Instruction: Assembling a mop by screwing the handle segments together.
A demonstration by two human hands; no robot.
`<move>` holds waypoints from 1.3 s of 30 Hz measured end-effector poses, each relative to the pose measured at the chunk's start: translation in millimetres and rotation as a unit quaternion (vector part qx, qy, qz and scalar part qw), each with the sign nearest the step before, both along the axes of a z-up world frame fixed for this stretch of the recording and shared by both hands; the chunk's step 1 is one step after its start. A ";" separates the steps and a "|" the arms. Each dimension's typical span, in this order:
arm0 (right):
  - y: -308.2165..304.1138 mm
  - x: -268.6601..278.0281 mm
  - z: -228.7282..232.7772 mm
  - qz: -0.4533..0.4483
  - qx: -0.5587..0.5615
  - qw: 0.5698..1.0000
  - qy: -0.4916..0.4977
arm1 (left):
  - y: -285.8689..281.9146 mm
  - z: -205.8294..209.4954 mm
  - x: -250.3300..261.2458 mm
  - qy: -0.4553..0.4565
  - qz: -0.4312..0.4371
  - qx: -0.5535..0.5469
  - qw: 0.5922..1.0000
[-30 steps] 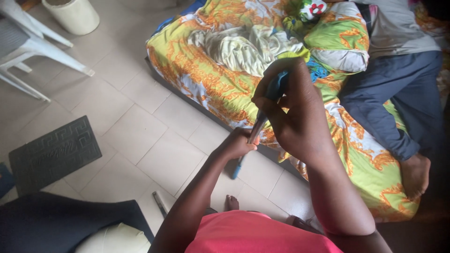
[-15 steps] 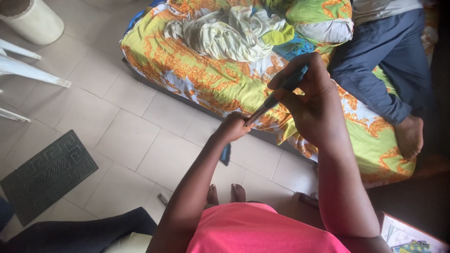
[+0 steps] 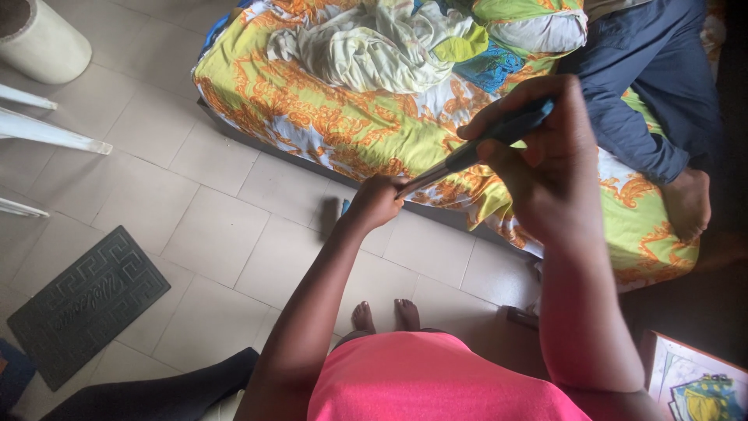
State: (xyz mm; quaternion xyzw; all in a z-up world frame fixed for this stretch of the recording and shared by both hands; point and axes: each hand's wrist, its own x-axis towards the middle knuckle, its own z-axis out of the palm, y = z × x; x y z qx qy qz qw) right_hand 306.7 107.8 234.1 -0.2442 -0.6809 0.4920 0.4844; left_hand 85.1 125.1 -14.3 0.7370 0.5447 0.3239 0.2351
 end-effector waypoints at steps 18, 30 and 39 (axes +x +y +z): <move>-51.6 -75.8 42.5 -0.013 0.091 0.969 -0.231 | -51.5 -9.8 -5.7 -0.153 -0.157 -0.127 0.967; -56.6 -90.4 -26.4 -0.016 -0.028 0.999 -0.036 | -61.5 -32.8 -95.9 -0.024 0.006 -0.041 0.999; -65.0 -86.6 -1.0 -0.005 0.018 1.000 -0.018 | -75.1 -9.9 -89.2 -0.021 0.026 0.006 0.999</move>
